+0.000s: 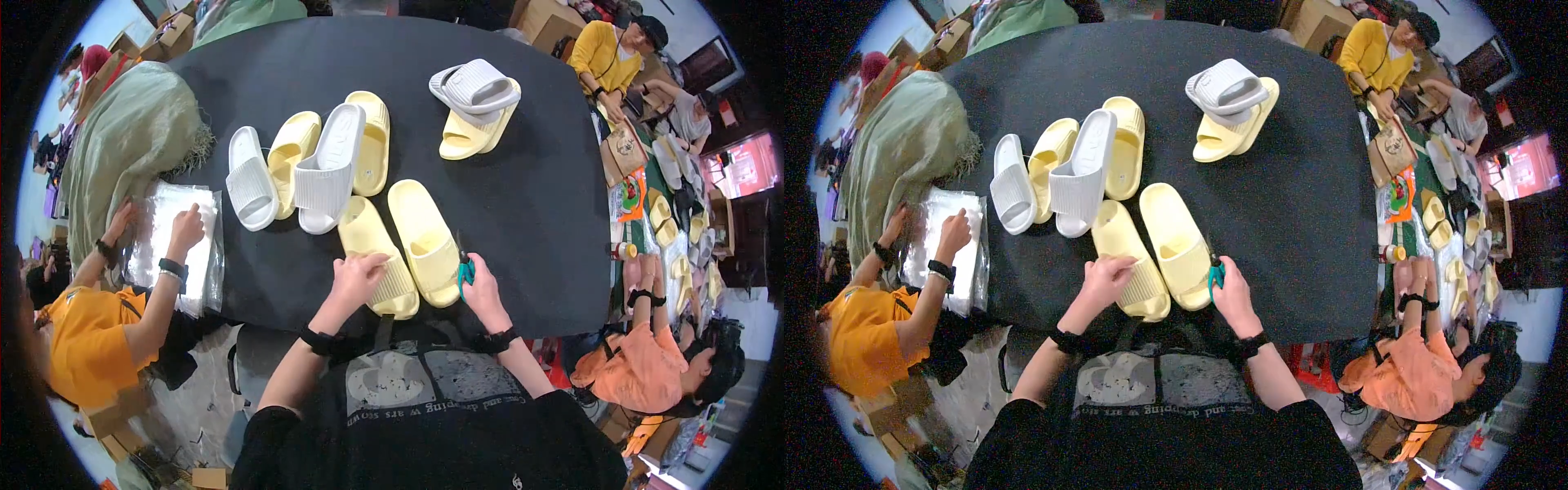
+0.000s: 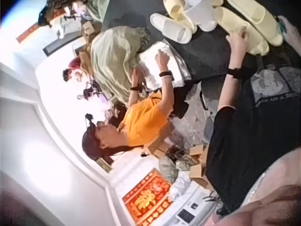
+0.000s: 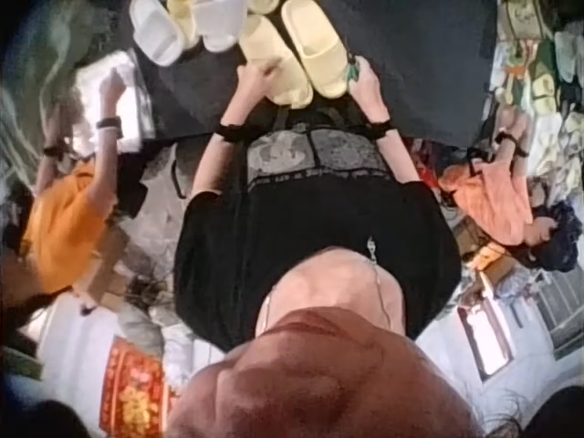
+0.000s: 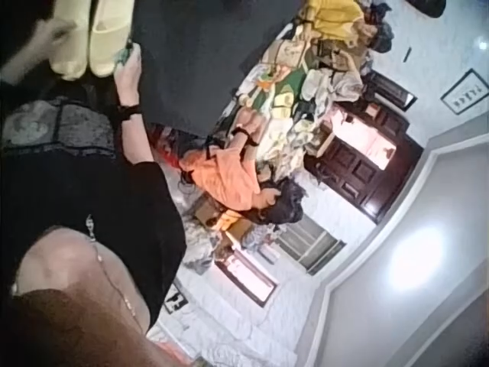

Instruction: Trim and organize finished foam slippers at a quality control station.

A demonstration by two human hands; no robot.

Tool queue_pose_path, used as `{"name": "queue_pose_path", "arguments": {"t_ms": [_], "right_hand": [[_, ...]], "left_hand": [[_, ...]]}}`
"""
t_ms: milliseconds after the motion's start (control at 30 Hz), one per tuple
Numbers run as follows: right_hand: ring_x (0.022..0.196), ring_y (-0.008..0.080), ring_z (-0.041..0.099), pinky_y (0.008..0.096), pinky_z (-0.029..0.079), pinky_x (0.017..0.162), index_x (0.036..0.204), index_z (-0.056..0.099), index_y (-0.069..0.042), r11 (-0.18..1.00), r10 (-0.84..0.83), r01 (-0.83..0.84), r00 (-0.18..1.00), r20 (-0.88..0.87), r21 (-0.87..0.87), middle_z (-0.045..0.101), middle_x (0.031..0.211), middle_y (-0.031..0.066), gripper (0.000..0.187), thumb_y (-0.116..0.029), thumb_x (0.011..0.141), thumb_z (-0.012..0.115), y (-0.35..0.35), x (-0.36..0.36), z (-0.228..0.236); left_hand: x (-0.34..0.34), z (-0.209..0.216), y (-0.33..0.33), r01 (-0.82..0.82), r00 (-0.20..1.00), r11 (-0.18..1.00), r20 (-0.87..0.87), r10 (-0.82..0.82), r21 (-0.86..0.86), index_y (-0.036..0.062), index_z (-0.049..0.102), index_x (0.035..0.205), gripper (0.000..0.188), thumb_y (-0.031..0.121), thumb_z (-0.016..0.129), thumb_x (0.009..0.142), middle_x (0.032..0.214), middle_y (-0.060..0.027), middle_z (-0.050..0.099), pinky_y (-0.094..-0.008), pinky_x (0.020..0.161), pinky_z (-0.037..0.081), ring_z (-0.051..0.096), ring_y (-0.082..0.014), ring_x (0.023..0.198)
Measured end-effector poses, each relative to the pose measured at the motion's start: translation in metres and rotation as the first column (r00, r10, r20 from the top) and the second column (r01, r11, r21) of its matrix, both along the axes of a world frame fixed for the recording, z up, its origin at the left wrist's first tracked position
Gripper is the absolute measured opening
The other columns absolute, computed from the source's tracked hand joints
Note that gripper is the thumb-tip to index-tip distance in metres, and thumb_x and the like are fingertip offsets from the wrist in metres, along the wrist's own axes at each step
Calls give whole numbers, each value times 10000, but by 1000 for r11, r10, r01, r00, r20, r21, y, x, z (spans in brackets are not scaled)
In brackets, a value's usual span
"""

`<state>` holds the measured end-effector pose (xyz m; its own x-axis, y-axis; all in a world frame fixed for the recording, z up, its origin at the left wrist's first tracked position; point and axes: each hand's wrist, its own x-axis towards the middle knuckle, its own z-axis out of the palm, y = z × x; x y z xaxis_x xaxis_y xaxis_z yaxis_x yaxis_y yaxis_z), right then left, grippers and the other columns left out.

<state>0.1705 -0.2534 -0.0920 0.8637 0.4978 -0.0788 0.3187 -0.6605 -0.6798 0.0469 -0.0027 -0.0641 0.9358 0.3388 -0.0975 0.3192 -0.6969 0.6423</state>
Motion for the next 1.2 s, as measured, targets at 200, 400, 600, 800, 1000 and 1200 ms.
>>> {"name": "queue_pose_path", "arguments": {"t_ms": [200, 400, 600, 800, 1000, 1200], "right_hand": [[928, 370, 616, 404, 491, 772, 1206, 480, -64, 990, -135, 135, 991, -29, 31, 618, 993, 232, 451, -94, 777, 615, -10, 8, 5], [984, 145, 511, 273, 409, 885, 1280, 408, 34, 876, -298, 313, 950, -97, 367, 528, 1117, 75, 574, 47, 737, 594, -57, 31, 18], [1154, 214, 485, 303, 372, 981, 1310, 385, 29, 840, -365, 353, 929, -51, 411, 475, 1274, 142, 591, 56, 760, 603, -101, 30, 50], [1104, 204, 518, 281, 403, 916, 1290, 419, 13, 837, -519, 467, 843, 141, 286, 503, 1225, 140, 563, 85, 757, 584, -128, 29, 67], [1177, 186, 451, 302, 339, 1006, 1291, 414, 14, 826, -426, 381, 905, 18, 415, 494, 1231, 135, 557, 69, 764, 584, -145, 37, 83], [996, 175, 573, 288, 437, 877, 1214, 495, -45, 990, 72, -68, 997, -24, 125, 589, 1089, 100, 474, 2, 756, 611, -106, 43, 103]], "left_hand": [[1, 14, -4, 67, 989, 996, 127, -73, 53, 175, 686, 975, 186, 180, 610, 806, 781, -43, 617, -366, 730, 356, 576, -222, 805], [19, 46, -8, 291, 905, 892, 203, -374, 345, 155, 703, 826, 116, 175, 640, 731, 680, -42, 552, -367, 691, 344, 547, -212, 754], [32, 55, -12, 521, 787, 739, 95, -610, 427, 121, 691, 715, 80, 182, 644, 693, 854, -100, 558, -409, 865, 373, 520, -268, 951], [22, 44, -8, 289, 905, 847, 160, -393, 446, 101, 625, 1093, 373, 105, 609, 721, 1278, -185, 452, -467, 1041, 284, 366, -339, 1262], [-13, 16, 13, 35, 994, 991, -112, -20, 131, 41, 464, 1215, 489, 136, 636, 767, 1222, -221, 466, -442, 910, 423, 484, -397, 1095], [-34, -23, 22, -165, 971, 984, -185, 149, -73, 3, 501, 1003, 222, 119, 554, 821, 948, -235, 591, -485, 752, 481, 574, -431, 909]]}}
